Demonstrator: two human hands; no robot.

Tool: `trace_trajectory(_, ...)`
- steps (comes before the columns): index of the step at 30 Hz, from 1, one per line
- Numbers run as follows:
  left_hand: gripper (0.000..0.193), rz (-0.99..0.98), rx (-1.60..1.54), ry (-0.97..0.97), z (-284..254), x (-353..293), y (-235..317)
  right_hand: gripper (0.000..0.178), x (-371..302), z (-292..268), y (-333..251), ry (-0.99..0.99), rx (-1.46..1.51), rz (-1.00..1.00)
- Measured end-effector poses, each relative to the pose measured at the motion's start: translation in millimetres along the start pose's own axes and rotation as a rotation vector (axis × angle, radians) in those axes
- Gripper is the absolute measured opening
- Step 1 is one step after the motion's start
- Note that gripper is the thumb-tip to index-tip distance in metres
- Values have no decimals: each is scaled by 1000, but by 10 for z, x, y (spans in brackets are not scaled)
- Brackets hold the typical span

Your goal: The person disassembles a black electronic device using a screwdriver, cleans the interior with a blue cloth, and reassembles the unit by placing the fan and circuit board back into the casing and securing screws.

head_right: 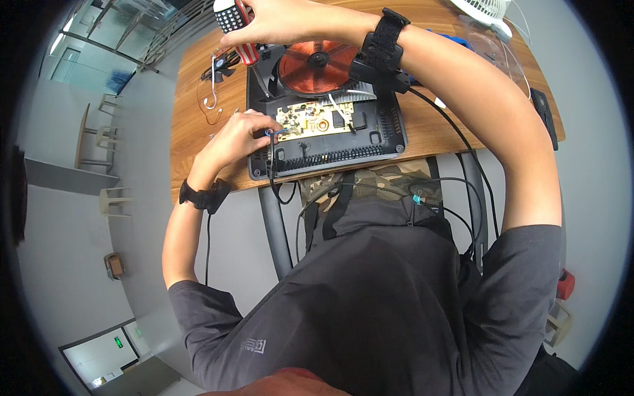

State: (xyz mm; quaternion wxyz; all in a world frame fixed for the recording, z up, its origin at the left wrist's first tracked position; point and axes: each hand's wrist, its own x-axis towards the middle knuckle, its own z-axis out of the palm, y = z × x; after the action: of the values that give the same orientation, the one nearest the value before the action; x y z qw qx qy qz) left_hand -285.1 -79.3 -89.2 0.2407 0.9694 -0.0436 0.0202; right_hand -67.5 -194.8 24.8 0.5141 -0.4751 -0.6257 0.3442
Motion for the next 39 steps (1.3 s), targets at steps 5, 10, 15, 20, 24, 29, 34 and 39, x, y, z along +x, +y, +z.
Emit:
trace_trajectory(5, 21, -94, -52, -3, -15, -2, 20, 19, -37, 9, -43, -107, -2, 0)
trace_trajectory(10, 23, -74, -70, -4, 4, -36, -9, 24, -26, 46, -47, -143, -39, -27)
trace_trajectory(15, 24, 28, -45, -8, 24, -38, -48, 23, -24, 50, -40, -138, -97, -10)
trace_trajectory(20, 18, 50, -4, -10, 24, -32, -4, 25, -31, 33, -41, -95, -163, -29)
trace_trajectory(24, 16, 26, -1, 12, 15, -64, 66, 26, -22, 28, 33, -11, -374, -153)
trace_trajectory(29, 18, -39, 6, 24, 40, -132, 110, 40, 20, 54, 268, 0, -558, -81)
trace_trajectory(34, 21, -29, 15, 97, 39, -174, 211, 35, 46, 83, 340, -29, -533, -56)
trace_trajectory(39, 24, -45, 19, 45, 43, -173, 168, 31, 102, 117, 461, -45, -498, -56)
